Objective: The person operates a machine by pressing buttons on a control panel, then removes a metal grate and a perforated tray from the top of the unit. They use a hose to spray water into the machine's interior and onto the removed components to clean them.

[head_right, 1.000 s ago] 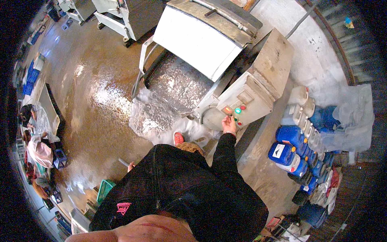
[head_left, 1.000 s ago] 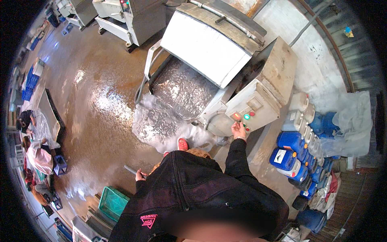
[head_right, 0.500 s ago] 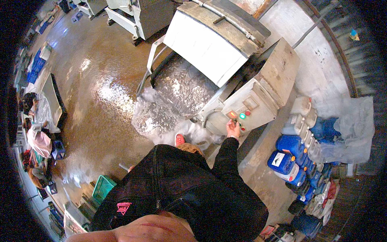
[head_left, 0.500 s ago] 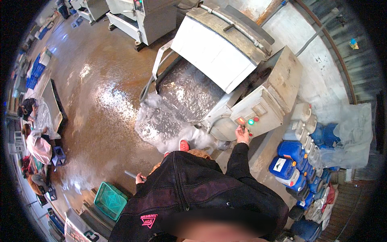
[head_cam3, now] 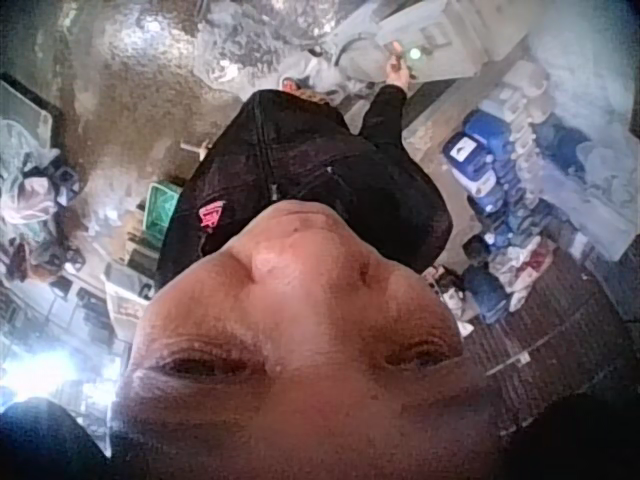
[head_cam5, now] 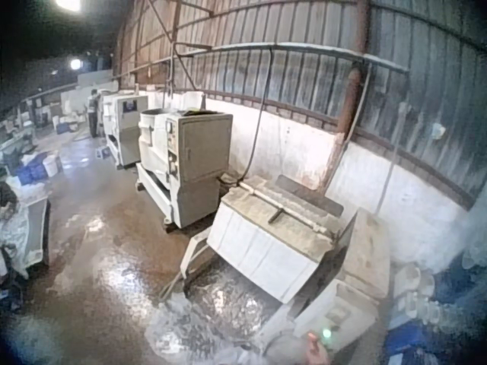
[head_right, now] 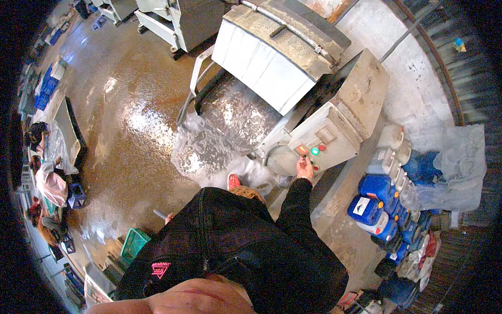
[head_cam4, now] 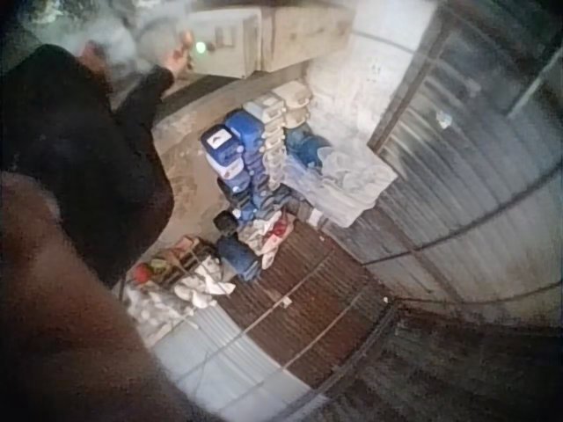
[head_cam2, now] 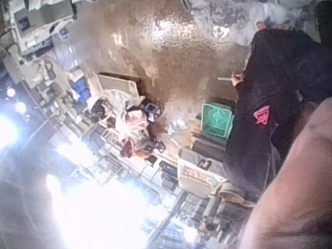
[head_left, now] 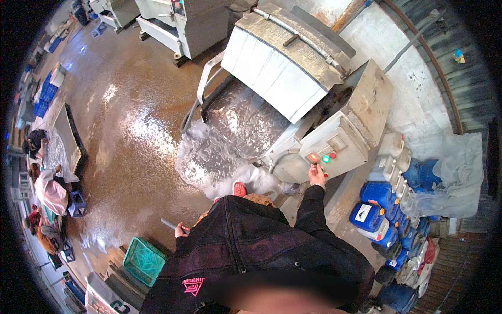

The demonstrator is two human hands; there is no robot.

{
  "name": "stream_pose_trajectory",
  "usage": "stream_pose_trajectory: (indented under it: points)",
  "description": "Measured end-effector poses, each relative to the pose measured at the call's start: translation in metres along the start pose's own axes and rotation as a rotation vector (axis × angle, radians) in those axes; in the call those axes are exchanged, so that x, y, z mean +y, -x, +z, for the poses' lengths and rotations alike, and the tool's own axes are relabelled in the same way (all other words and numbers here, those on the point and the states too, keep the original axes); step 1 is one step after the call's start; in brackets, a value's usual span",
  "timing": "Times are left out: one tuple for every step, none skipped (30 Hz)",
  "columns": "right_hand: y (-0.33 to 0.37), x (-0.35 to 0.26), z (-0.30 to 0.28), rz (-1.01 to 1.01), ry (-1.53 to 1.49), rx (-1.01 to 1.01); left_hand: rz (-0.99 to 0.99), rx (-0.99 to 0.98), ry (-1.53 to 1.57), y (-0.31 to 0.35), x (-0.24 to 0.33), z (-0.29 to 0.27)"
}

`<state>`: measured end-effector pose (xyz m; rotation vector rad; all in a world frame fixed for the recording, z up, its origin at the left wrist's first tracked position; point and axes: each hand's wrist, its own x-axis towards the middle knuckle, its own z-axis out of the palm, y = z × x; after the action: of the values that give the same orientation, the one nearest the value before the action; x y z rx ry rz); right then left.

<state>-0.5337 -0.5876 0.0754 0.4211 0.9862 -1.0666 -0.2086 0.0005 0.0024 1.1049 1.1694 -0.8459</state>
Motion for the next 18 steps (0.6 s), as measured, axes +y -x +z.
stream_pose_trajectory:
  points:
    - [0.001, 0.004, 0.0, -0.042, 0.079, -0.016, 0.013, 0.019, -0.003, -0.003, -0.001, -0.003]
    - [0.002, 0.006, 0.0, -0.084, 0.158, -0.031, 0.026, 0.038, -0.007, -0.007, -0.002, -0.005]
    - [-0.002, 0.004, -0.002, -0.094, 0.146, -0.035, 0.034, 0.051, -0.017, -0.009, -0.002, -0.004]
    - [-0.006, 0.002, -0.005, -0.105, 0.134, -0.037, 0.043, 0.064, -0.028, -0.012, -0.002, -0.002]
    - [-0.009, -0.001, -0.009, -0.116, 0.122, -0.04, 0.052, 0.077, -0.039, -0.014, -0.002, -0.001]
    - [-0.011, -0.001, -0.009, -0.133, 0.132, -0.033, 0.114, 0.094, -0.014, -0.009, -0.005, 0.004]
    - [-0.011, 0.001, -0.011, -0.149, 0.145, -0.031, 0.175, 0.108, 0.014, 0.007, -0.01, 0.016]
    - [-0.008, 0.004, -0.011, -0.167, 0.158, -0.027, 0.234, 0.123, 0.042, 0.023, -0.013, 0.029]
    - [0.003, 0.013, -0.005, -0.128, 0.181, 0.005, 0.299, 0.143, -0.052, 0.037, -0.012, 0.041]
    - [0.025, 0.025, 0.005, -0.09, 0.207, 0.038, 0.362, 0.165, -0.146, 0.05, -0.01, 0.054]
    - [0.041, 0.033, 0.007, -0.062, 0.228, 0.073, 0.419, 0.181, -0.247, 0.063, -0.008, 0.071]
    - [0.048, 0.036, -0.004, 0.012, 0.306, 0.071, 0.477, 0.191, -0.356, 0.075, -0.006, 0.091]
    - [0.053, 0.043, -0.014, 0.092, 0.388, 0.064, 0.585, 0.118, -0.419, 0.086, -0.004, 0.109]
    - [0.07, 0.059, -0.013, 0.231, 0.577, -0.033, 0.655, 0.104, -0.437, 0.085, 0.001, 0.129]
    - [0.089, 0.069, -0.006, 0.359, 0.76, -0.128, 0.71, 0.02, -0.493, 0.092, 0.006, 0.154]
    - [0.093, 0.074, 0.001, 0.317, 0.984, -0.211, 0.788, -0.135, -0.53, 0.097, 0.012, 0.181]
    - [0.093, 0.08, 0.008, 0.269, 1.206, -0.293, 0.788, -0.247, -0.617, 0.102, 0.02, 0.212]
    - [0.092, 0.087, 0.012, 0.23, 1.415, -0.374, 0.807, -0.304, -0.809, 0.134, 0.029, 0.254]
